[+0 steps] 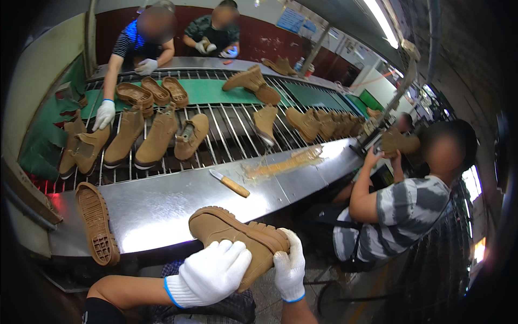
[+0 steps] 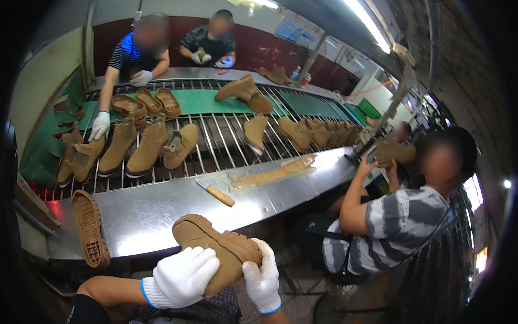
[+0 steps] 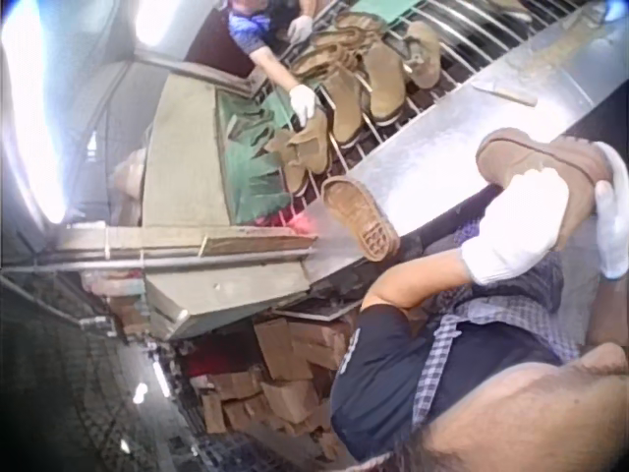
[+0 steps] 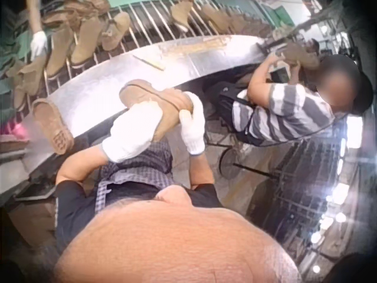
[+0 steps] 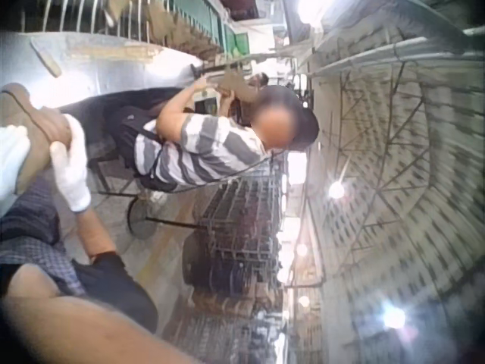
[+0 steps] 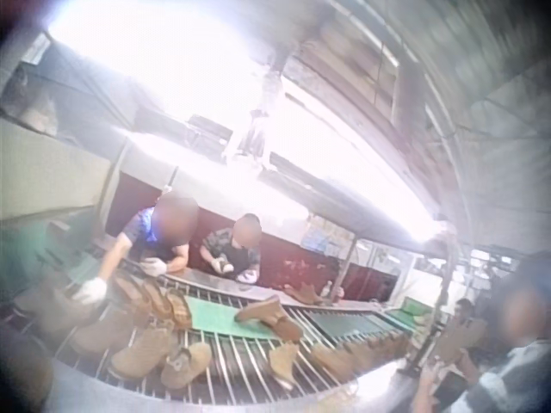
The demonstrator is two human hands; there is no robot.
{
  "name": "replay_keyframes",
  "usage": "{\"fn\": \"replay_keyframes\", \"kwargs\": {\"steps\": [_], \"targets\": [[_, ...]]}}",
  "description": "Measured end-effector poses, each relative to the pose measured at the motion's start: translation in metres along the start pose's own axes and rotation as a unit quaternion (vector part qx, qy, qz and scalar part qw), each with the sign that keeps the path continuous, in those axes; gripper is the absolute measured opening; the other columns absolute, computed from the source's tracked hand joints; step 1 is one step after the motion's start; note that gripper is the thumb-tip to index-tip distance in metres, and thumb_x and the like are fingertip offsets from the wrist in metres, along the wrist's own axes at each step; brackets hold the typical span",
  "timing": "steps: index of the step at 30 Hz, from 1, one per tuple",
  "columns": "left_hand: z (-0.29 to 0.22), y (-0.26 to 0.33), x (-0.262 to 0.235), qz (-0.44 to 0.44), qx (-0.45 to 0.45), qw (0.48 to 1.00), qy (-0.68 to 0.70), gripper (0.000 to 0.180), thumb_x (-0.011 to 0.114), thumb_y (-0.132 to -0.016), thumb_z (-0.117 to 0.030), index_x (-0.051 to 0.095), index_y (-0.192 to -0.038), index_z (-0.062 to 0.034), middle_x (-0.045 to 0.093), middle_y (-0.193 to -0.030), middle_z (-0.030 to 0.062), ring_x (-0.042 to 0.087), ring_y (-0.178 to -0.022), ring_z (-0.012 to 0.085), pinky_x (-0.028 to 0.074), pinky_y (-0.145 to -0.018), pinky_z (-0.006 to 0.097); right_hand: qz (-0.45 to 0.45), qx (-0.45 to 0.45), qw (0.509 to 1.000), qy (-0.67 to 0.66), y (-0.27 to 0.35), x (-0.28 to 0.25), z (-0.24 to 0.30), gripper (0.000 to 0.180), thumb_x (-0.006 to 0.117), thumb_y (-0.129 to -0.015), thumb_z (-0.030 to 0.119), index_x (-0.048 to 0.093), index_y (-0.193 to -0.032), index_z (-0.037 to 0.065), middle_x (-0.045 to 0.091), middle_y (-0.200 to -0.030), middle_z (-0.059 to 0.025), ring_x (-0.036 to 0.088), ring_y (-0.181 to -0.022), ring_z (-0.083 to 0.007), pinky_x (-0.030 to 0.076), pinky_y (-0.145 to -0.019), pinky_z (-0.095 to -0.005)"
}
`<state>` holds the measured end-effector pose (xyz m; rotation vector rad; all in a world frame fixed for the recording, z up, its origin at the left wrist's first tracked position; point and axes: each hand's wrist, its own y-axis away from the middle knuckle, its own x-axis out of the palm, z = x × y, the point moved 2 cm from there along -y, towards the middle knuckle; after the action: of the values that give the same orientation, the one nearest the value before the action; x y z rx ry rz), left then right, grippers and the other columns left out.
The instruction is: The person takes shoes off a conveyor belt and uses a knife to trim excess material from the soles and edges, performing this on multiple shoes throughout the video.
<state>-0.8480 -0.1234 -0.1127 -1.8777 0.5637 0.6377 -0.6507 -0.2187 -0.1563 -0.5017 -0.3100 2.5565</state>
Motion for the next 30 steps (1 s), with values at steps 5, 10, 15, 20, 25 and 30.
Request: {"fn": "replay_keyframes", "kwargs": {"steps": [5,10,15,20,25,30], "targets": [[-0.014,0.014,0.013,0.021,0.075,0.997,-0.012,0.04,0.076,-0.074,-0.015,0.07,-0.108,0.0046,0.071,-0.104,0.0201,0.071,-0.087,0.0307,0.059,-0.074,0.037,0.065,0.14,0.987,0.055,0.022,-0.027,0.001,0.053,0.072,-0.101,0.022,0.055,-0.144,-0.004,0.066,-0.131,-0.0174,0.065,-0.119,-0.0225,0.052,-0.105,-0.0378],[-0.024,0.041,0.029,0.054,0.132,0.99,-0.009,0.036,0.073,-0.078,-0.018,0.071,-0.108,0.0027,0.07,-0.106,0.0184,0.071,-0.09,0.031,0.06,-0.08,0.04,0.15,0.243,0.942,0.176,0.046,-0.038,0.004,0.058,0.075,-0.101,0.032,0.056,-0.143,-0.002,0.072,-0.122,-0.0199,0.071,-0.112,-0.0261,0.056,-0.099,-0.039],[-0.024,0.072,0.028,0.104,0.144,0.984,0.022,0.034,0.072,-0.086,-0.022,0.072,-0.11,0.0013,0.07,-0.113,0.0172,0.071,-0.096,0.0298,0.06,-0.085,0.039,0.219,0.249,0.937,0.114,0.066,-0.017,-0.02,0.063,0.072,-0.102,0.036,0.053,-0.15,0.001,0.066,-0.131,-0.0198,0.069,-0.118,-0.0283,0.054,-0.103,-0.039],[-0.022,0.089,0.026,0.163,0.165,0.973,0.018,0.036,0.071,-0.09,-0.025,0.073,-0.115,-0.0001,0.07,-0.118,0.0158,0.07,-0.101,0.028,0.059,-0.087,0.037,0.248,0.255,0.916,0.186,0.08,-0.001,-0.017,0.063,0.071,-0.1,0.045,0.056,-0.148,0.007,0.064,-0.132,-0.0194,0.069,-0.12,-0.0361,0.054,-0.104,-0.0416],[-0.01,0.126,0.015,0.199,0.212,0.957,0.016,0.036,0.069,-0.089,-0.018,0.072,-0.12,-0.0004,0.071,-0.121,0.014,0.07,-0.105,0.0264,0.058,-0.091,0.035,0.388,0.33,0.855,0.093,0.079,0.017,-0.054,0.071,0.079,-0.096,0.047,0.056,-0.143,-0.002,0.071,-0.129,-0.0224,0.07,-0.117,-0.0282,0.056,-0.102,-0.0401],[0.006,0.154,0.017,0.209,0.266,0.941,0.026,0.042,0.069,-0.089,-0.017,0.07,-0.126,0.0015,0.071,-0.126,0.0145,0.071,-0.11,0.028,0.058,-0.096,0.038,0.367,0.39,0.833,-0.139,0.089,0.05,-0.08,0.065,0.086,-0.094,0.026,0.058,-0.142,-0.007,0.073,-0.129,-0.0134,0.069,-0.114,-0.018,0.058,-0.101,-0.0345]]}}
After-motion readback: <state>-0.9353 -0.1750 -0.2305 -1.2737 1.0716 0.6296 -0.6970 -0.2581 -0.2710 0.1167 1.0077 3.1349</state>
